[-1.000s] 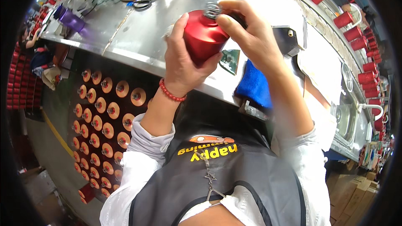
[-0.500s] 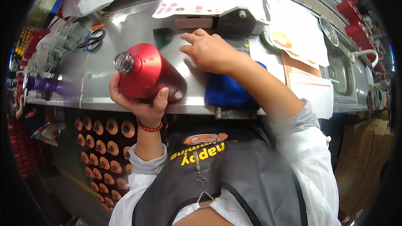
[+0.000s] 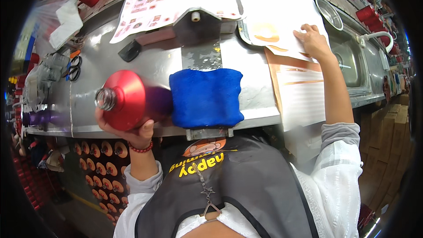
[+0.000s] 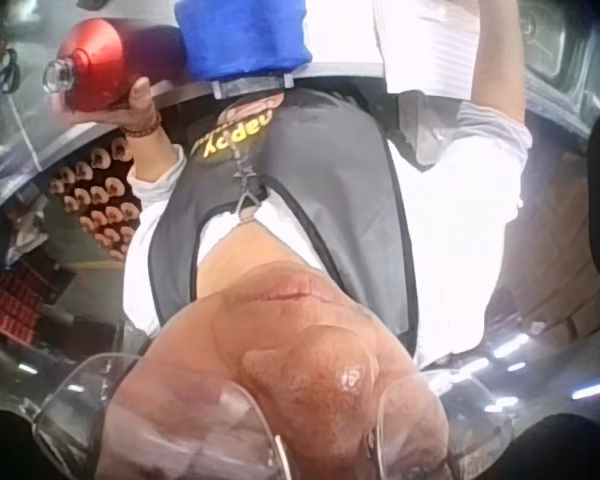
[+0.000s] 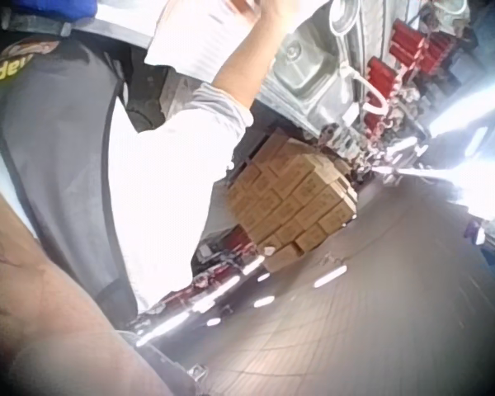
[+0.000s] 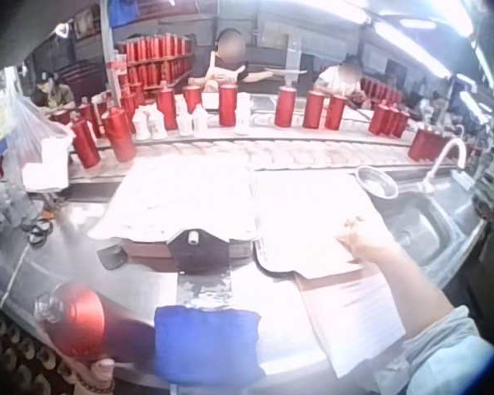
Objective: The person picks a red cylindrical bottle, wipes it with a green sponge, then applies a paper label to the body and a gold foil seal to the cap. They smooth the label and seal with a small wooden stick and their fingers, then place the bottle into a tray of similar bottles. The process repeats with another bottle.
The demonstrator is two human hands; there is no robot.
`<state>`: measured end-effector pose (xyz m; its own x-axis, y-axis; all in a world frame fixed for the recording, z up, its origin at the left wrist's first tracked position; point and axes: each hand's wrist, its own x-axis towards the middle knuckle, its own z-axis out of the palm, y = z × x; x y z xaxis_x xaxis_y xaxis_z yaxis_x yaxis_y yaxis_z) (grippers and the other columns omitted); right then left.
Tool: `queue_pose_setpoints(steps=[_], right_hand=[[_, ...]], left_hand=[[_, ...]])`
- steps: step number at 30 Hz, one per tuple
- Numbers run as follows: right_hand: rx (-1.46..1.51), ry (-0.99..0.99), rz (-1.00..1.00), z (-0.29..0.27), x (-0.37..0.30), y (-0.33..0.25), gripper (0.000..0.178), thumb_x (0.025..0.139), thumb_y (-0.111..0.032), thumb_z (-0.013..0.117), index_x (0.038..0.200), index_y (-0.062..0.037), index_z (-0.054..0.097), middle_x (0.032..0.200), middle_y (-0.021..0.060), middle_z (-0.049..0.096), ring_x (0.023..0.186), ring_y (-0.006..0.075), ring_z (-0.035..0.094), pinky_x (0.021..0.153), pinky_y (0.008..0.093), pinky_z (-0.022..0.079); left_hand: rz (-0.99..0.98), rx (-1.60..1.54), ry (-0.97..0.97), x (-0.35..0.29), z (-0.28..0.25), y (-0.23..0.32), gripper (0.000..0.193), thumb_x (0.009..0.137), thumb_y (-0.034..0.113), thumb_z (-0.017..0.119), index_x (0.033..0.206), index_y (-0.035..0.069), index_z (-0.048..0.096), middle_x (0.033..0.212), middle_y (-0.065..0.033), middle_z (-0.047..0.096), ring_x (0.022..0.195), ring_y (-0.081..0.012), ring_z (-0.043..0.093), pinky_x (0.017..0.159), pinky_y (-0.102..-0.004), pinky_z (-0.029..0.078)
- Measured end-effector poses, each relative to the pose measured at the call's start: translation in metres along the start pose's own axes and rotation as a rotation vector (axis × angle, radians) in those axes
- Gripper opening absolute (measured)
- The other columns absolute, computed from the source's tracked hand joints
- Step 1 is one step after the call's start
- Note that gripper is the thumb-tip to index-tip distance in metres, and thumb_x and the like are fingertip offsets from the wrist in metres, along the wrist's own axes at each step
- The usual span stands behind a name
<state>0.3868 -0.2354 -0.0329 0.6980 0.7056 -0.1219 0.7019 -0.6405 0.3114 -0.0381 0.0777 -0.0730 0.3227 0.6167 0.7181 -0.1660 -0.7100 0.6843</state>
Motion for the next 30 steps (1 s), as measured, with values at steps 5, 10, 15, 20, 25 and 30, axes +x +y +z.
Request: queue_pose_setpoints(steps=[5, 10, 15, 20, 25, 30], right_hand=[[0.209, 0.251, -0.147, 0.001, 0.005, -0.012, 0.050, 0.086, 0.000, 0.053, 0.127, -0.0224, 0.071, 0.137, 0.0078, 0.057, 0.127, 0.0267, 0.052, 0.099, 0.0385, 0.053], [0.227, 0.162, -0.192, 0.002, 0.013, -0.036, 0.039, 0.097, -0.010, 0.051, 0.127, -0.0256, 0.071, 0.136, 0.0065, 0.058, 0.125, 0.0259, 0.053, 0.097, 0.0367, 0.052], [0.166, 0.094, -0.007, 0.020, -0.005, 0.027, 0.034, 0.098, -0.013, 0.052, 0.123, -0.0234, 0.073, 0.132, 0.0085, 0.059, 0.129, 0.0272, 0.051, 0.098, 0.0378, 0.052], [0.034, 0.231, 0.157, 0.042, -0.026, 0.083, 0.025, 0.098, -0.020, 0.054, 0.113, -0.0197, 0.074, 0.119, 0.0055, 0.062, 0.115, 0.0299, 0.057, 0.090, 0.0419, 0.052], [0.314, 0.235, 0.584, 0.080, 0.007, 0.139, 0.037, 0.088, -0.040, 0.070, 0.098, -0.0050, 0.074, 0.105, 0.0163, 0.070, 0.096, 0.0340, 0.066, 0.085, 0.0434, 0.052], [0.465, -0.040, 0.511, 0.074, 0.006, 0.160, 0.036, 0.087, -0.037, 0.070, 0.091, -0.0019, 0.073, 0.092, 0.0204, 0.072, 0.086, 0.0319, 0.070, 0.078, 0.0435, 0.052]], left_hand=[[0.004, -0.084, -0.020, -0.002, 0.001, -0.002, 0.109, 0.080, 0.054, 0.079, 0.154, 0.012, 0.011, 0.150, -0.0213, 0.032, 0.131, -0.0403, 0.049, 0.106, -0.0536, 0.050], [0.012, -0.130, -0.062, -0.004, -0.003, -0.009, 0.100, 0.080, 0.042, 0.074, 0.157, 0.026, 0.013, 0.157, -0.0188, 0.027, 0.137, -0.0433, 0.042, 0.105, -0.0591, 0.049], [0.037, -0.094, -0.052, -0.005, -0.005, -0.009, 0.098, 0.081, 0.045, 0.072, 0.157, 0.024, 0.015, 0.156, -0.0184, 0.029, 0.135, -0.0419, 0.044, 0.105, -0.0575, 0.050], [0.044, -0.078, -0.056, -0.002, 0.000, -0.004, 0.099, 0.081, 0.048, 0.072, 0.157, 0.021, 0.015, 0.154, -0.0181, 0.030, 0.133, -0.0399, 0.045, 0.105, -0.0549, 0.049], [0.038, -0.023, -0.056, -0.005, -0.008, -0.008, 0.100, 0.080, 0.046, 0.074, 0.157, 0.019, 0.016, 0.154, -0.0155, 0.030, 0.134, -0.0371, 0.044, 0.106, -0.0536, 0.047], [0.052, -0.008, -0.065, -0.004, -0.015, -0.013, 0.102, 0.080, 0.049, 0.077, 0.157, 0.019, 0.018, 0.154, -0.0137, 0.032, 0.136, -0.0342, 0.043, 0.107, -0.0521, 0.046]])
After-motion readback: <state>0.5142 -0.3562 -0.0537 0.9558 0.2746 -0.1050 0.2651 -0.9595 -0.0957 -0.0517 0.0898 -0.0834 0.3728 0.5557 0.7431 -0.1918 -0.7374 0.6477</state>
